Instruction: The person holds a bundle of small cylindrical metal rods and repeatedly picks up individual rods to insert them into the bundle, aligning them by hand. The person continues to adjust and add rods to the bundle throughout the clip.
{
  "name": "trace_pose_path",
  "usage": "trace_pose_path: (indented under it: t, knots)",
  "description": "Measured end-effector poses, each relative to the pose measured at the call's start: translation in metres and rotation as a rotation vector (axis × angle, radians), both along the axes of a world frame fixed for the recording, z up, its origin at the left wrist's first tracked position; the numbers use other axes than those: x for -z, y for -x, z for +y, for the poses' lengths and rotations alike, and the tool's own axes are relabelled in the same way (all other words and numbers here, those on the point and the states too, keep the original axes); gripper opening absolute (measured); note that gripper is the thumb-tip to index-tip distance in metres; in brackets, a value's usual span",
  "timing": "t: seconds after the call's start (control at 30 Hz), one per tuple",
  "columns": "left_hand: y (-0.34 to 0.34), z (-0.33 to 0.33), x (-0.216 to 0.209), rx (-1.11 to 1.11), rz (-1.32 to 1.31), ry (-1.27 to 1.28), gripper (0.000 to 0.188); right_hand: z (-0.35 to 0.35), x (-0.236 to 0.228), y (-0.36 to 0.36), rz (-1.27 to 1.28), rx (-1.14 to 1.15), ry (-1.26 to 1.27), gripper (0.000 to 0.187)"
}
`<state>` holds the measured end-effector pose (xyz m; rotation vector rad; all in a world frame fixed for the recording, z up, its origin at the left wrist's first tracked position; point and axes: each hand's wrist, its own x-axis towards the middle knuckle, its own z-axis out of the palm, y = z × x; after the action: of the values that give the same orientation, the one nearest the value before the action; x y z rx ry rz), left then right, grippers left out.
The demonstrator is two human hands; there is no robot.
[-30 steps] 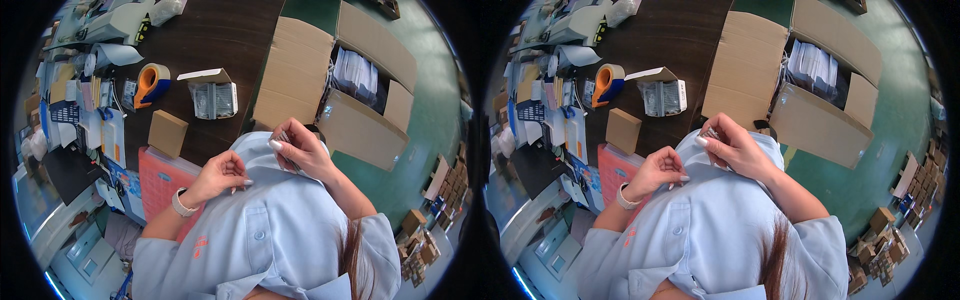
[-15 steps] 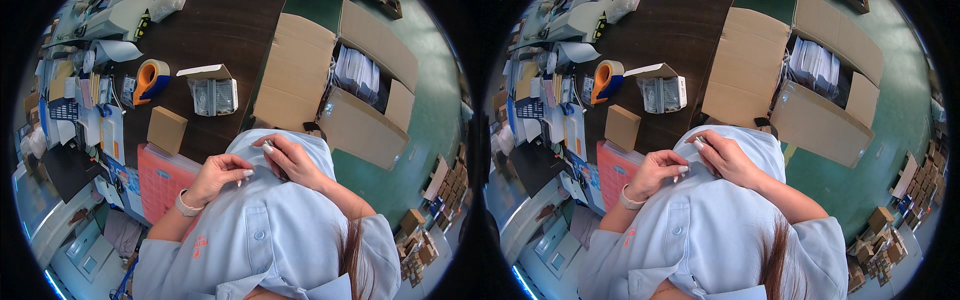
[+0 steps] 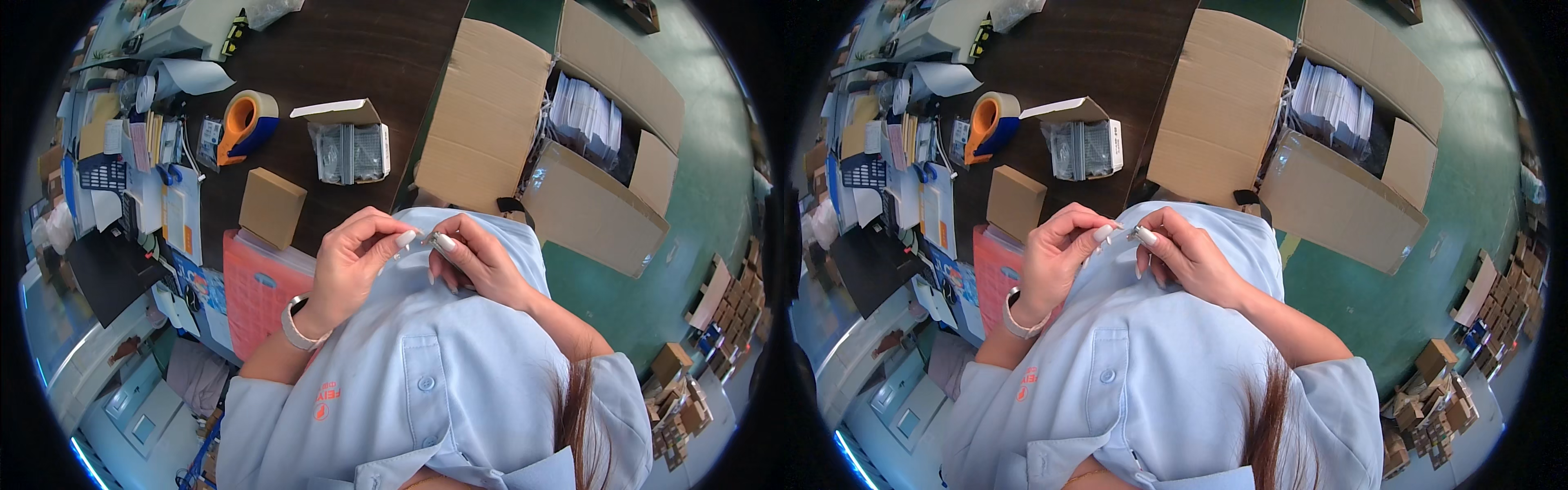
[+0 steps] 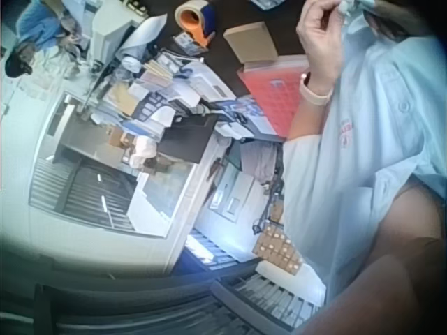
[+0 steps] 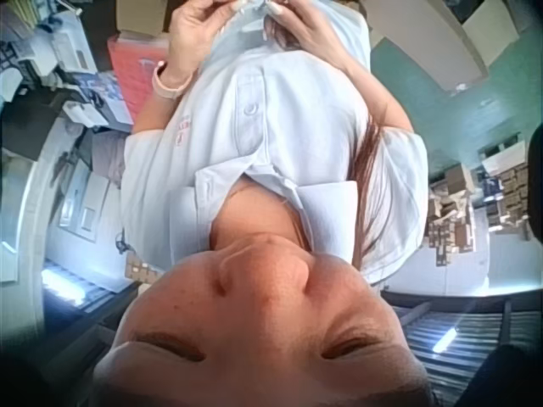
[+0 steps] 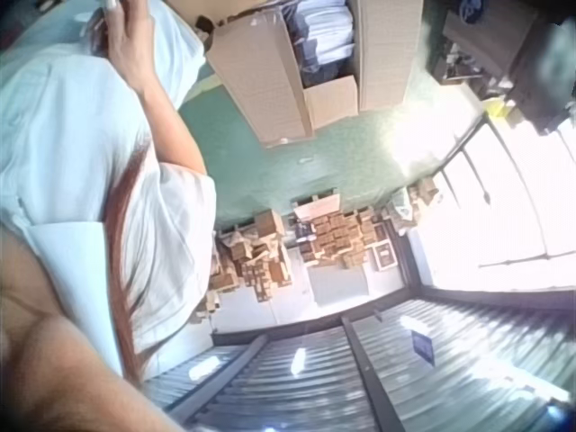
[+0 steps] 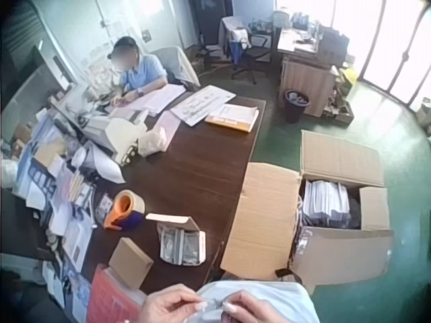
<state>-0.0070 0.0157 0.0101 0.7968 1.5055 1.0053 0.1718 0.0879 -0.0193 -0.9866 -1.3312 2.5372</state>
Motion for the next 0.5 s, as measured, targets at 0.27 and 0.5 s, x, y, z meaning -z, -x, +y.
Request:
trace_pose_path:
  t: [0.27,0.5]
  knots:
    - [-0.008,0.001,-0.01,-0.005,-0.046,0.049,0.008,0.001,0.001,-0.004,0.145,0.011,0.045,0.024]
    - [-0.01,0.002,-0.008,0.043,-0.018,0.01,0.009,0.001,0.001,-0.003,0.14,-0.001,0.034,0.023]
